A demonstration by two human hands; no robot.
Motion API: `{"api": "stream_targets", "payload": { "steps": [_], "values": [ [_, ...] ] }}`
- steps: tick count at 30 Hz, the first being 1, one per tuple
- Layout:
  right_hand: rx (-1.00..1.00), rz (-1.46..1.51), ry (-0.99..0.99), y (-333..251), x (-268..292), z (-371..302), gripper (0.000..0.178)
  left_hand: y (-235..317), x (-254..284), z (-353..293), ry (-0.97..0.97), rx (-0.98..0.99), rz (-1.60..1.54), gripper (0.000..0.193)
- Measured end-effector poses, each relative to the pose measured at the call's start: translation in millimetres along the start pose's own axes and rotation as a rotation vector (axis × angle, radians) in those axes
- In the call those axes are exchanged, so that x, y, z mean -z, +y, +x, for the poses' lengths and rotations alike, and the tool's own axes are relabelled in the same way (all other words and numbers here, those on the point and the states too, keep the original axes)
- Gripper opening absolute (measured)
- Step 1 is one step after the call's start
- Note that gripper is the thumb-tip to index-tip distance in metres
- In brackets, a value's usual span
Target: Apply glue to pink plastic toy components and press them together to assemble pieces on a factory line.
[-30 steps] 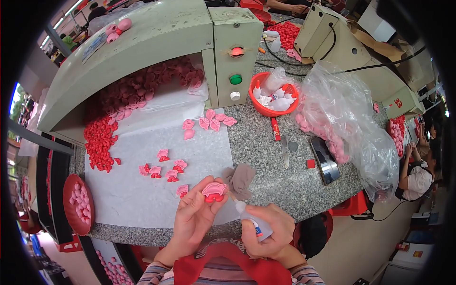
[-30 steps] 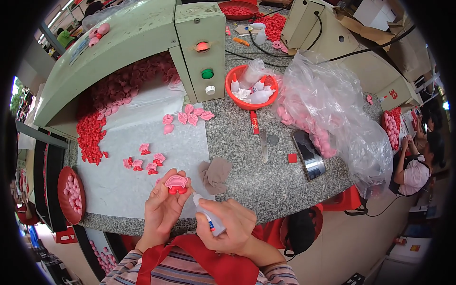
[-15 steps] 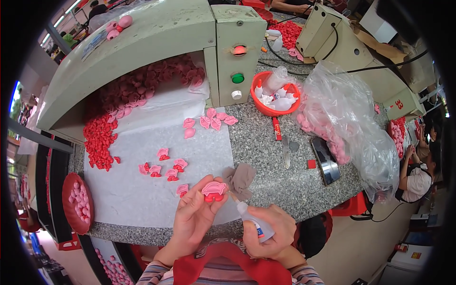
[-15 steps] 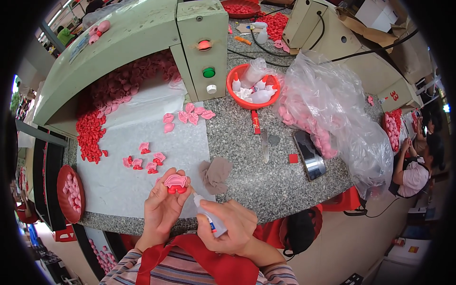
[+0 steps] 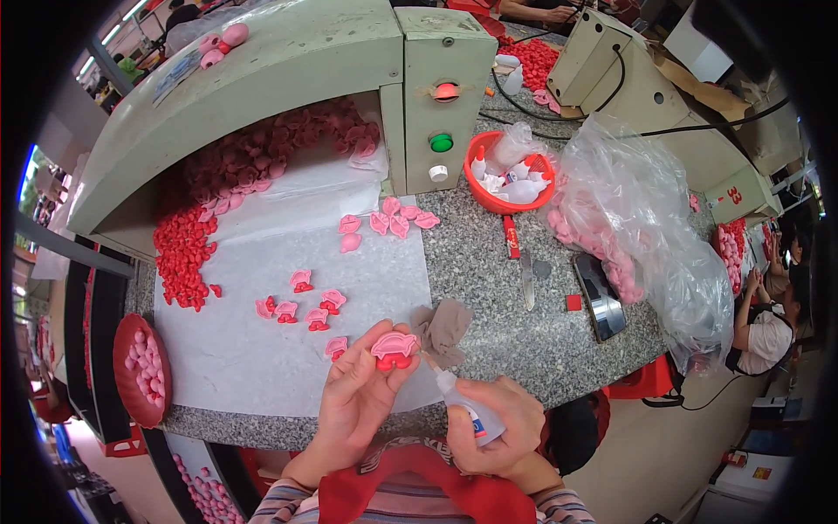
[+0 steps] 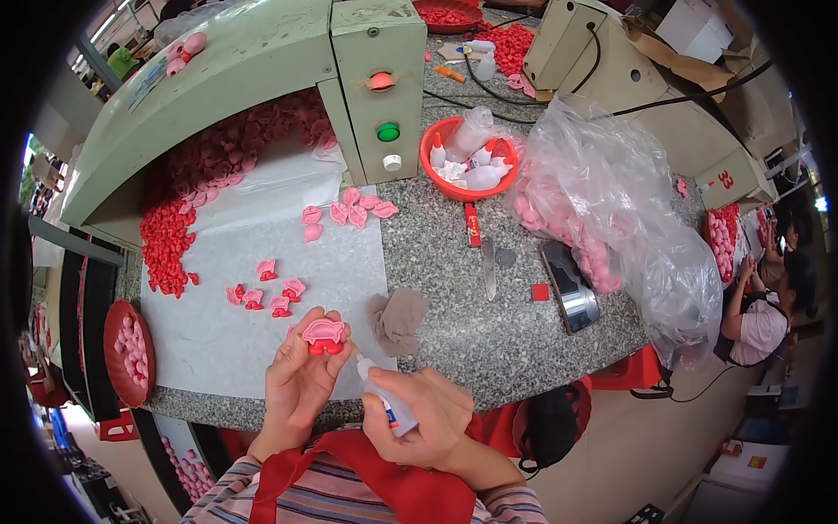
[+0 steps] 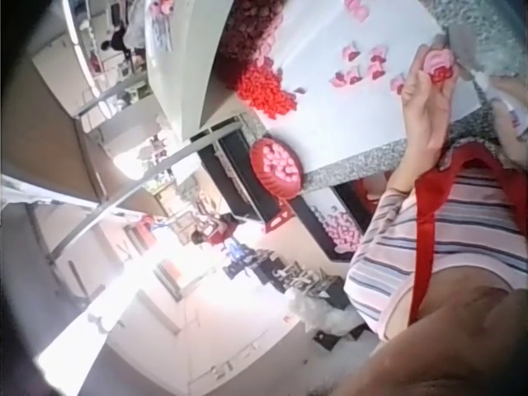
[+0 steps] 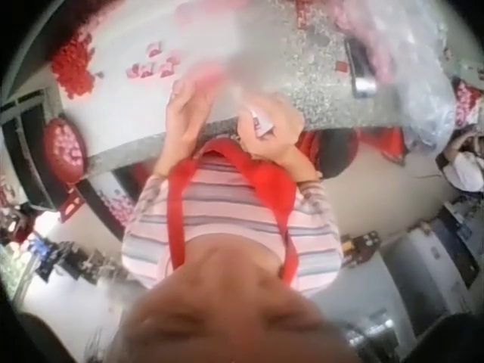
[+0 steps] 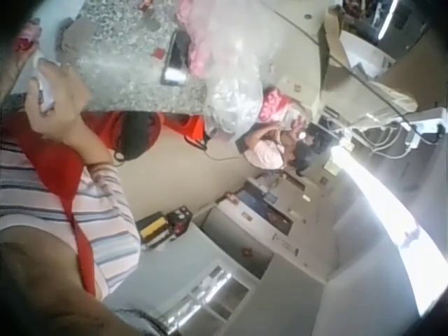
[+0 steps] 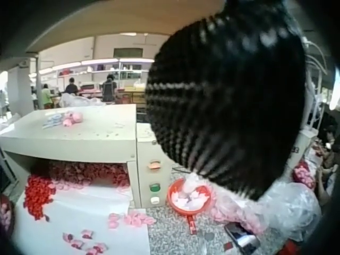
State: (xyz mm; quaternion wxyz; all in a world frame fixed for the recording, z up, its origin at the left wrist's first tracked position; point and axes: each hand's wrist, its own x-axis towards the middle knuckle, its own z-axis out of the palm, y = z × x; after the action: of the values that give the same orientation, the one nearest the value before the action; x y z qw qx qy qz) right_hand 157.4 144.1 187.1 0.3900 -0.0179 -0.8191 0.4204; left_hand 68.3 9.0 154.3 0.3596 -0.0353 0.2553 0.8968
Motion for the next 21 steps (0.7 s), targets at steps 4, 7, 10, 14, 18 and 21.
{"api": "stream_targets", "payload": {
  "steps": [4,7,10,14,18,21],
  "values": [
    [-0.001,-0.01,-0.019,-2.4,-4.2,0.7,0.03,3.2,2.7,-1.4,0.004,-0.004,-0.012,0.042],
    [0.005,-0.009,-0.018,-1.8,-2.4,1.5,0.03,1.8,0.7,-0.6,0.007,-0.005,-0.011,0.043],
    [0.014,0.001,-0.019,-0.3,-3.3,0.8,0.03,1.7,1.0,-0.5,0.009,-0.005,-0.004,0.043],
    [0.016,0.0,-0.023,-0.5,-4.1,-0.3,0.03,1.8,0.8,-1.0,0.013,-0.006,0.001,0.043],
    [0.017,-0.007,-0.031,-0.7,-4.1,-0.4,0.03,1.9,1.9,-1.2,0.005,-0.004,-0.01,0.043],
    [0.026,-0.011,-0.041,-0.7,-5.1,-0.8,0.03,1.8,3.8,-0.8,0.008,-0.005,-0.007,0.042]
  ]
}}
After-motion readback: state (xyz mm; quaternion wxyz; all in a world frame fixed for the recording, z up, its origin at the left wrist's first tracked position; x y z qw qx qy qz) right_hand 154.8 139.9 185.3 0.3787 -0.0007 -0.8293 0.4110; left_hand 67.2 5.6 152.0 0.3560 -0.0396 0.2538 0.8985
